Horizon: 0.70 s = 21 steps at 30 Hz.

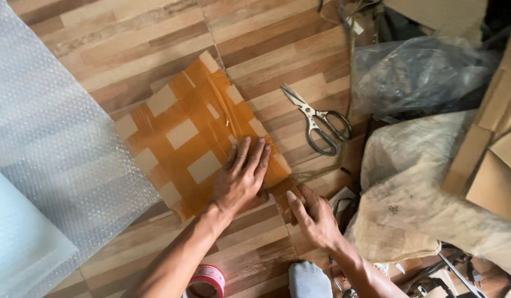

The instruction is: The person applies multiple strips of brown adhesive tape to a cardboard box by hand, cuts the tape using scissors, and finishes by applying a red fragile security tape across the center.

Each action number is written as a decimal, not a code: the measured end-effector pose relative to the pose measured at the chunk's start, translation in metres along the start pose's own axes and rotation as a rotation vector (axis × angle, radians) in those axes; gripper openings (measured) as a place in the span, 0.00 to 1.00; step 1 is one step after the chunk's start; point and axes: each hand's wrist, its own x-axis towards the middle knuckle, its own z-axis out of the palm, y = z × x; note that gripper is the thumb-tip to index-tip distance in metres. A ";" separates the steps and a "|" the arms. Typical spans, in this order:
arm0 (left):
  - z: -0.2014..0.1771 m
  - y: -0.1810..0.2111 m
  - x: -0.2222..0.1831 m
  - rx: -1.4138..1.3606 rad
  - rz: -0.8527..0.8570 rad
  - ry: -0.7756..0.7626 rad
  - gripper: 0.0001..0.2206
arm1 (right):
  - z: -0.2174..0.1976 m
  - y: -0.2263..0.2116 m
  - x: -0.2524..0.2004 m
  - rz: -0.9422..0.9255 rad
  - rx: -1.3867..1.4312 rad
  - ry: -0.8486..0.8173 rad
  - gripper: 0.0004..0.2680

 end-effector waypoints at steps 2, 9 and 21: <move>-0.023 -0.006 0.001 -0.260 -0.040 -0.121 0.33 | -0.003 -0.008 -0.009 -0.061 0.103 0.013 0.14; -0.154 -0.017 0.034 -0.265 0.026 -0.126 0.29 | -0.032 -0.052 -0.054 -0.413 0.113 -0.026 0.11; -0.235 -0.050 0.078 -0.357 0.019 0.040 0.23 | -0.079 -0.159 -0.102 -0.703 0.421 -0.041 0.12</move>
